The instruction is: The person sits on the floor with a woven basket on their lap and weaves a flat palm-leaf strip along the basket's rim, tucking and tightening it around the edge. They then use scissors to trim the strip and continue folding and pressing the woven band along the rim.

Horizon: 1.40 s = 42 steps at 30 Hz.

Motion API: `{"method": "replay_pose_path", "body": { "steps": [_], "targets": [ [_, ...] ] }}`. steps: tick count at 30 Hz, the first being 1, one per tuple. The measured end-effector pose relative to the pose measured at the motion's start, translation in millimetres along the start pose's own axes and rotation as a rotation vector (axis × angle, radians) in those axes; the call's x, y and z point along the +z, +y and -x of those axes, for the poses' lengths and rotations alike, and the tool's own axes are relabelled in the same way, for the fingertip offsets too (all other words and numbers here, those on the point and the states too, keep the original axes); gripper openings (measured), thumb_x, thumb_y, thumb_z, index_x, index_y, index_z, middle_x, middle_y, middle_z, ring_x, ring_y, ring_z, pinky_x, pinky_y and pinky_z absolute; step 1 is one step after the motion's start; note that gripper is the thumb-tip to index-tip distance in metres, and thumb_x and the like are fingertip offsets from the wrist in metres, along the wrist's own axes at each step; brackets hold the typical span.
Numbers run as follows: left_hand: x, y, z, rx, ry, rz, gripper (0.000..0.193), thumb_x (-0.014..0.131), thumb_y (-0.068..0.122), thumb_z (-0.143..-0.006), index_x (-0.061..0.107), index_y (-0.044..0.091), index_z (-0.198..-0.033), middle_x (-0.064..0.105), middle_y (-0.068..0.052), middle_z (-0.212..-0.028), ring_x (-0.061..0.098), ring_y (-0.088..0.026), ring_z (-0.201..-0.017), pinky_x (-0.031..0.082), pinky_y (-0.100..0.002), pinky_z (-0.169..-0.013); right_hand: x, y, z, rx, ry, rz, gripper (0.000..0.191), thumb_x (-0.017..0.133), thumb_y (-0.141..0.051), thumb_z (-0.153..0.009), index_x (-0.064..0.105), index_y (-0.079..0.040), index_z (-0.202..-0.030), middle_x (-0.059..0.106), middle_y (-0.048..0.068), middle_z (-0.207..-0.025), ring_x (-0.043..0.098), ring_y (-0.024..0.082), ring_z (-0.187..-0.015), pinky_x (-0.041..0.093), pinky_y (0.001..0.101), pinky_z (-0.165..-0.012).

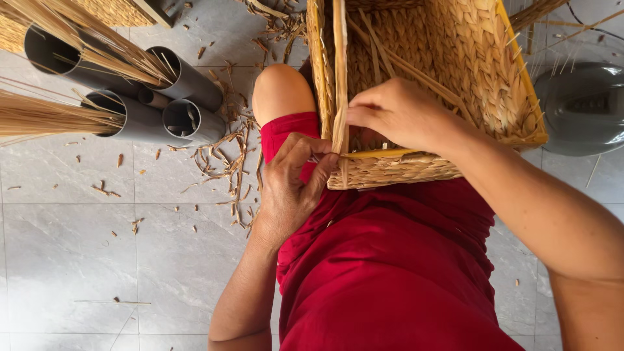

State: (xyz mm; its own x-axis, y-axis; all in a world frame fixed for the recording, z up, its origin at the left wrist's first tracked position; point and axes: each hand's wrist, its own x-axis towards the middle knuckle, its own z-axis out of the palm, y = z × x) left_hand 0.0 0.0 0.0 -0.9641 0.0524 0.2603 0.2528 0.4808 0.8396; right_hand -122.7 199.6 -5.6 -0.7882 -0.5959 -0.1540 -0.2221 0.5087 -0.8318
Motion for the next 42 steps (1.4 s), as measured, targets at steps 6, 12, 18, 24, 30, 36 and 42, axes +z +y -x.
{"method": "replay_pose_path", "body": {
  "steps": [6,12,18,24,30,36,42],
  "targets": [
    [9,17,3,0.008,-0.009,0.013,0.01,0.071,0.004,-0.099,0.068,0.0,-0.108,0.064,-0.012,-0.096,0.068,-0.024,-0.086,0.055,-0.035,-0.076,5,-23,87,-0.422,0.375,0.456,0.018,0.079,-0.011,-0.092,0.069,-0.01,-0.107,0.066,0.007,-0.116,0.066,0.025,-0.108,0.051,0.045,-0.1],
    [22,19,12,-0.018,0.011,0.036,0.01,0.07,0.005,-0.099,0.068,0.0,-0.108,0.064,-0.012,-0.096,0.068,-0.024,-0.085,0.055,-0.035,-0.075,52,-17,94,-0.612,0.583,0.468,0.027,0.086,-0.015,-0.082,0.067,-0.017,-0.101,0.061,0.004,-0.114,0.057,0.027,-0.112,0.04,0.0495,-0.108],
    [25,9,21,-0.001,0.046,0.04,0.009,0.071,0.005,-0.1,0.066,0.0,-0.107,0.063,-0.011,-0.095,0.065,-0.024,-0.083,0.053,-0.034,-0.074,56,-25,159,-0.832,0.229,0.045,0.025,0.086,-0.014,-0.084,0.069,-0.016,-0.102,0.064,0.001,-0.115,0.06,0.023,-0.11,0.044,0.0424,-0.1],
    [24,10,23,-0.001,0.046,0.071,0.009,0.07,0.007,-0.101,0.066,0.002,-0.107,0.064,-0.01,-0.097,0.067,-0.023,-0.086,0.055,-0.034,-0.075,2,-53,208,-0.905,0.108,-0.32,0.034,0.078,-0.004,-0.082,0.072,-0.015,-0.114,0.062,0.01,-0.122,0.063,0.029,-0.11,0.05,0.043,-0.098],
    [47,11,32,-0.015,0.034,0.049,0.011,0.07,0.009,-0.1,0.067,0.002,-0.109,0.063,-0.011,-0.094,0.068,-0.024,-0.083,0.054,-0.034,-0.072,54,-4,150,-0.61,0.353,0.389,0.043,0.074,0.001,-0.082,0.074,-0.014,-0.122,0.06,0.016,-0.129,0.065,0.033,-0.113,0.056,0.0439,-0.096],
    [108,19,30,-0.042,0.039,0.073,0.01,0.07,0.009,-0.1,0.068,0.002,-0.106,0.063,-0.01,-0.091,0.067,-0.023,-0.079,0.054,-0.036,-0.069,38,54,182,-0.69,0.11,-0.052,0.022,0.081,-0.013,-0.091,0.074,-0.012,-0.112,0.07,0.009,-0.118,0.073,0.023,-0.105,0.063,0.0335,-0.088],
    [108,37,20,-0.013,0.073,0.093,0.006,0.068,0.007,-0.101,0.067,0.003,-0.106,0.063,-0.01,-0.093,0.069,-0.022,-0.082,0.057,-0.034,-0.072,-3,33,232,-0.703,-0.034,-0.588,0.021,0.072,-0.018,-0.098,0.074,-0.001,-0.11,0.075,0.017,-0.113,0.079,0.032,-0.103,0.067,0.0464,-0.097]
  ]
}}
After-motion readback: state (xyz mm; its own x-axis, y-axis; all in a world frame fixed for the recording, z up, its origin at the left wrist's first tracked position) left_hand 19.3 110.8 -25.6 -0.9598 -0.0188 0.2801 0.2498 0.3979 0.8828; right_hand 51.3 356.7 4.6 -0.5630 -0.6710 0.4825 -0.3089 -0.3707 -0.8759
